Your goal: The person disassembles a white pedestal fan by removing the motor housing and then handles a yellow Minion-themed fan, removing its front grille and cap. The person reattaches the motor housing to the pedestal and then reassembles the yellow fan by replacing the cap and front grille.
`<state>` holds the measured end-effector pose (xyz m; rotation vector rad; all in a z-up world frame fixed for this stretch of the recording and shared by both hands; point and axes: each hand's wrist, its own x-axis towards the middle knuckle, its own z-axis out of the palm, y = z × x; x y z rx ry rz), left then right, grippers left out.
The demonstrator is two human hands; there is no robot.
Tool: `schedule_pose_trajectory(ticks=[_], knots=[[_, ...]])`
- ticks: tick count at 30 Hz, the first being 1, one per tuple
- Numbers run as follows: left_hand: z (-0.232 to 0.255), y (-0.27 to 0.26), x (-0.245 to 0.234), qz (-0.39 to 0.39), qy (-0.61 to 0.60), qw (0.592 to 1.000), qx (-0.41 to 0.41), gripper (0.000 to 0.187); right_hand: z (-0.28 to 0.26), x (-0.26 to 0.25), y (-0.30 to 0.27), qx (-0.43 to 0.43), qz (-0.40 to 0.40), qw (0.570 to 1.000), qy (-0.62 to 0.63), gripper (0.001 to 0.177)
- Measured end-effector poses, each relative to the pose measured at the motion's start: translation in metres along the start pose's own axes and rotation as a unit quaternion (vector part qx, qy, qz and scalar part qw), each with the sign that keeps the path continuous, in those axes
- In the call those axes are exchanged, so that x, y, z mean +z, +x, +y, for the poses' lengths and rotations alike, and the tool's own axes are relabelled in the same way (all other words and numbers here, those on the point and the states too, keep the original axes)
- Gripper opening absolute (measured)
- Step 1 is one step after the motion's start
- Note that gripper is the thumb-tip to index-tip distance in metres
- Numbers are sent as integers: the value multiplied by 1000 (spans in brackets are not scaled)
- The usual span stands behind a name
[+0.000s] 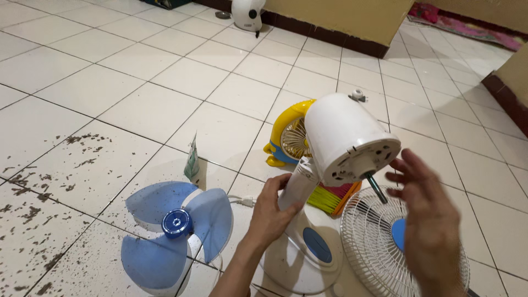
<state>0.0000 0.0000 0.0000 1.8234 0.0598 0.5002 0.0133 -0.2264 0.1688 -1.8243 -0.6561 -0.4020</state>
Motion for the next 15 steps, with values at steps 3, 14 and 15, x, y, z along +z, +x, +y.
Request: schedule_pose_trajectory(ticks=[3, 14, 15], knots=[[26, -4, 0, 9, 5, 1000, -3, 82, -22, -6, 49, -16, 28, 999, -43, 39], [51, 4, 1, 32, 166, 985, -17, 74, -72, 63, 171, 169, -169, 886, -396, 54], [50, 4, 2, 33, 169, 985, -16, 72, -70, 65, 170, 147, -155, 895, -392, 50]])
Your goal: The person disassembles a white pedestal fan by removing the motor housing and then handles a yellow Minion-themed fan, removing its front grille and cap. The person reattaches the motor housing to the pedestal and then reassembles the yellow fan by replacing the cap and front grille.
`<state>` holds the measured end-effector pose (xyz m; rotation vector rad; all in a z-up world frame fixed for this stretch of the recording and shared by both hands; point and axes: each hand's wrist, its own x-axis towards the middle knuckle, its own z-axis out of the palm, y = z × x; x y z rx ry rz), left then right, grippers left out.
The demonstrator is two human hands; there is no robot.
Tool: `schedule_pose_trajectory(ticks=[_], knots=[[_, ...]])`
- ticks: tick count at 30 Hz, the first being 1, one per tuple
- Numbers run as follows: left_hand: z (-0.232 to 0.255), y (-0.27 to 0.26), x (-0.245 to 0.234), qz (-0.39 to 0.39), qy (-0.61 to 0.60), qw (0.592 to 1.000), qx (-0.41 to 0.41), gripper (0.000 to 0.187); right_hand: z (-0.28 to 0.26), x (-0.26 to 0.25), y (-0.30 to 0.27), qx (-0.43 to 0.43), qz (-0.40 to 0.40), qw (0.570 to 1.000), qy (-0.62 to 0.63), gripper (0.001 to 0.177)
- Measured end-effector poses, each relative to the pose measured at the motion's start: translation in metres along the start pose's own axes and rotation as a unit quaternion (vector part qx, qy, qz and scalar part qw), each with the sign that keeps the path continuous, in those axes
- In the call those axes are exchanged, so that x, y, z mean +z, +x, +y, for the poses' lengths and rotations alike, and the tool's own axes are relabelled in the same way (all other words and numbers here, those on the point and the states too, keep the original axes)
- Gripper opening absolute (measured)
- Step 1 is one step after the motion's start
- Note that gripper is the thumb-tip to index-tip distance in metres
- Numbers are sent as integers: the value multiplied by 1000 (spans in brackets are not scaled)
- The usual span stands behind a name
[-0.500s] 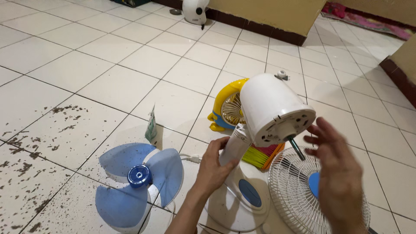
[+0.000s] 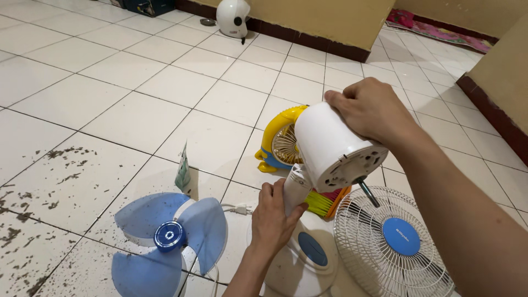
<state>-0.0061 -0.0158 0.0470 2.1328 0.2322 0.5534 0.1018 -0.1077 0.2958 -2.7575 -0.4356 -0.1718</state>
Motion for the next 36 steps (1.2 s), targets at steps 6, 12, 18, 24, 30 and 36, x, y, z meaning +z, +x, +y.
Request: schedule_pose_trajectory(ticks=[6, 12, 18, 24, 30, 36], knots=[[0, -1, 2, 3, 5, 1000, 2, 70, 12, 3, -4, -12, 59, 998, 4, 45], [2, -1, 1, 4, 3, 1000, 6, 70, 6, 0, -10, -21, 74, 997, -8, 49], [4, 1, -2, -28, -6, 999, -30, 73, -13, -19, -42, 75, -10, 987, -144, 86], [3, -2, 3, 5, 1, 1000, -6, 69, -8, -6, -61, 39, -109, 971, -208, 105], [2, -3, 10, 23, 18, 999, 27, 73, 5, -11, -54, 30, -129, 980, -149, 112], [1, -4, 10, 14, 22, 999, 19, 73, 8, -4, -58, 8, -88, 982, -168, 112]])
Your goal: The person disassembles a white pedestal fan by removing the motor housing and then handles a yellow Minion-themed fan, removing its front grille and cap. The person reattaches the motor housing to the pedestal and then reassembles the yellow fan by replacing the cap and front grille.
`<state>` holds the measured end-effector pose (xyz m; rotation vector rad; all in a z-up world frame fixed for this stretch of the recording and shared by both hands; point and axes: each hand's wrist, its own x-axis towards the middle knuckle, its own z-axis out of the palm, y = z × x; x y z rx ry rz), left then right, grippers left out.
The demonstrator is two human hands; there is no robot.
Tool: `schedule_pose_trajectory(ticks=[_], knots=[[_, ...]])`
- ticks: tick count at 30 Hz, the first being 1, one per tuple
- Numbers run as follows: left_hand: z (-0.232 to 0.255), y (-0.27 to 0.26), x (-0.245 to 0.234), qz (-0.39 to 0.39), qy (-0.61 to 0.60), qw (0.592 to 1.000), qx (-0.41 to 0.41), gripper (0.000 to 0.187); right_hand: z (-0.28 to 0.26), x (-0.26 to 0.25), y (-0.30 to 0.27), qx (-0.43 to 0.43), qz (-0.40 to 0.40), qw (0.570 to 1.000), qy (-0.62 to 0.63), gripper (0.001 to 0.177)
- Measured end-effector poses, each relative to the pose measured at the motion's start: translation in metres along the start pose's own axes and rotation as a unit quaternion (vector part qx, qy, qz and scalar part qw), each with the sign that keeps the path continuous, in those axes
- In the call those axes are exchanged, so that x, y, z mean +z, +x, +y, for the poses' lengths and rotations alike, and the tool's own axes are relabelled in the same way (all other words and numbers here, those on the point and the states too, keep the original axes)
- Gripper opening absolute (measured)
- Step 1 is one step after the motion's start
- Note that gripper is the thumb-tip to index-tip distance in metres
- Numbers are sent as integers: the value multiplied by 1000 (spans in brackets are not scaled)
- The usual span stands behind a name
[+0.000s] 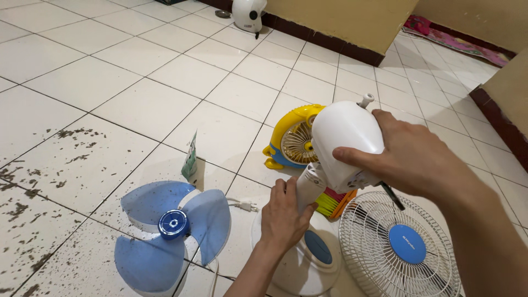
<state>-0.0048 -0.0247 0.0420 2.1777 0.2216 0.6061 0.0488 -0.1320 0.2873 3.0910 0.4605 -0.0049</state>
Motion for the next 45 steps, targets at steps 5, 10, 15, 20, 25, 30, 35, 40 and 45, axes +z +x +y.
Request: schedule_pose_trajectory(ticks=[5, 10, 15, 20, 25, 30, 35, 40, 45], knots=[[2, 0, -3, -5, -8, 1000, -16, 72, 1, 1, 0, 27, 2, 1000, 15, 135], [3, 0, -5, -11, -9, 1000, -16, 72, 3, 5, 1, -3, 25, 1000, -9, 120], [2, 0, -4, -14, -13, 1000, -19, 71, 7, 8, 1, -15, 43, 999, -3, 117], [0, -2, -2, 3, -14, 1000, -4, 72, 5, 7, -3, -11, 48, 999, 4, 121], [-1, -3, -2, 0, -19, 1000, -6, 72, 4, 10, -4, 10, 54, 998, 14, 123], [-1, -4, -1, 3, -20, 1000, -3, 72, 9, 13, -1, 10, 65, 998, 16, 124], [-2, -4, 0, 11, -14, 1000, 1, 72, 11, 20, -5, -16, 109, 993, 33, 116], [0, -4, 0, -5, -9, 1000, 1, 71, 17, 38, -20, -22, 179, 978, 106, 100], [0, -4, -2, -19, 15, 1000, 7, 71, 20, 47, -28, -82, 262, 950, 151, 92]])
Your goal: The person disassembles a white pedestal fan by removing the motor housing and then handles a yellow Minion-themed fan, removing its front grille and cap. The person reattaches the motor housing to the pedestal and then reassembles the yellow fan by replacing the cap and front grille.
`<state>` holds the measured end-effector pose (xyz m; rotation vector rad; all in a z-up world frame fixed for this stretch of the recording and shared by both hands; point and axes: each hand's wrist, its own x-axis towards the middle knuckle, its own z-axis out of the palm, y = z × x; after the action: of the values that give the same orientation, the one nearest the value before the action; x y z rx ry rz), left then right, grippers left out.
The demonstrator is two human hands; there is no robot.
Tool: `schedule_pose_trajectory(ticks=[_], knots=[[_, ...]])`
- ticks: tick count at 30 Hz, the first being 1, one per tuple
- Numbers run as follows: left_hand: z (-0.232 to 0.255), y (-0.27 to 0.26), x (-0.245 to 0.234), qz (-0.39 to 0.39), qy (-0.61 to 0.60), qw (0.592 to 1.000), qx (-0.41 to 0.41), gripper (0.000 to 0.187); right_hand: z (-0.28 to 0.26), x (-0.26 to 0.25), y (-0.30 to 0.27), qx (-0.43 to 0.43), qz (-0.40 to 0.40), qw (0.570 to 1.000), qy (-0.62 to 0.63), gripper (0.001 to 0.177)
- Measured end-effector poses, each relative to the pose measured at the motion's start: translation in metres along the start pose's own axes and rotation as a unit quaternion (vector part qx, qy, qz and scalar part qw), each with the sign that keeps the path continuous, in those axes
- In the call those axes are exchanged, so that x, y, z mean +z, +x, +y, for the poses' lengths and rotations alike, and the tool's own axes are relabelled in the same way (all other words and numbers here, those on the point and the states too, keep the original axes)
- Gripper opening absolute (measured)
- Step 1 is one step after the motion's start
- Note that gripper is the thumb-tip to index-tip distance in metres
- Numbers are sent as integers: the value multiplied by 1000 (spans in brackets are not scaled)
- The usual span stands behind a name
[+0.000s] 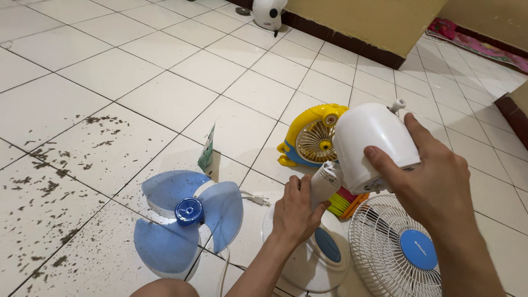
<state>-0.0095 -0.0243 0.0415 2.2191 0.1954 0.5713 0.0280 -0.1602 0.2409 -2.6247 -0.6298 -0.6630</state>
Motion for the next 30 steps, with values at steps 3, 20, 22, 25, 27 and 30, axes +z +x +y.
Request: schedule_pose_trajectory(ticks=[3, 20, 22, 25, 27, 30], knots=[[-1, -1, 1, 14, -3, 1000, 7, 70, 0, -1, 0, 1, 2, 1000, 6, 92], [-3, -6, 2, 41, -36, 998, 11, 74, 72, -2, -4, 12, -152, 960, 235, 90], [-3, -6, 2, 39, -36, 999, 8, 74, 94, 6, -25, 32, -128, 912, 387, 85], [-2, -6, 2, 39, -28, 999, 3, 74, 120, 23, -65, 177, -102, 828, 522, 77], [-2, -8, 2, 39, -27, 999, 8, 74, 131, 38, -78, 287, -106, 785, 539, 69], [-1, -8, 3, 59, -21, 998, 20, 73, 138, 58, -86, 361, -137, 768, 511, 60]])
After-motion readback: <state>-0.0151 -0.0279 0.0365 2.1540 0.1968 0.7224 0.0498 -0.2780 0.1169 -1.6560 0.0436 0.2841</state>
